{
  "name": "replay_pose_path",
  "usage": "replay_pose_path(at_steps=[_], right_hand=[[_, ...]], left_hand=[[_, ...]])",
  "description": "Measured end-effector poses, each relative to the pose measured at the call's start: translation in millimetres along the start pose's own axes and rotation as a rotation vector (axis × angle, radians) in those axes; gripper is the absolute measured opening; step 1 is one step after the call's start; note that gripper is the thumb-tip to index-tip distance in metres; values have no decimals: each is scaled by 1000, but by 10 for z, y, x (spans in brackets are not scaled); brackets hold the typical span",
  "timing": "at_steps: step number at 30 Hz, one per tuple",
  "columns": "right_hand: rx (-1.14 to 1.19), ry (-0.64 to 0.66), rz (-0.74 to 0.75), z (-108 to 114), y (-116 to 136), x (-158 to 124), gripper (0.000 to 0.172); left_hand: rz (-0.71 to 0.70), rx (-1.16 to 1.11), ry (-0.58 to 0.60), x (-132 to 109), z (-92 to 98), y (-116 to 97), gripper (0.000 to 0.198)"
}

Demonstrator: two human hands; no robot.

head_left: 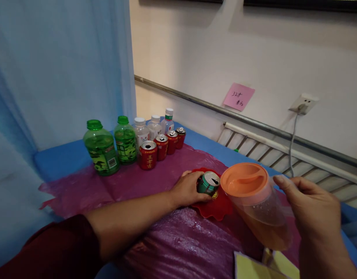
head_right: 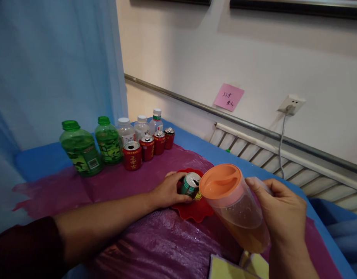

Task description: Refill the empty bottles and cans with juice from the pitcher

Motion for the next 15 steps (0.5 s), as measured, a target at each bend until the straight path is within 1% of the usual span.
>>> replay_pose_path(at_steps=[11,15], right_hand=[[29,7,-47,-18,-28,9,47],[21,15,-35,-17,-19,6,49]], left_hand=[[-24,-14,-6,-2,-6,-4,72],[-18,-4,-10,-1,5,-19,71]])
Point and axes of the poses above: each hand's wrist, its own x-axis towards the middle knuckle, its own z-axis out of the back of the hand, y = z × x, the point moved 3 cm from there along x, towards the middle knuckle, and after that the axes turned 12 degrees about -x, right-handed, at the moved point
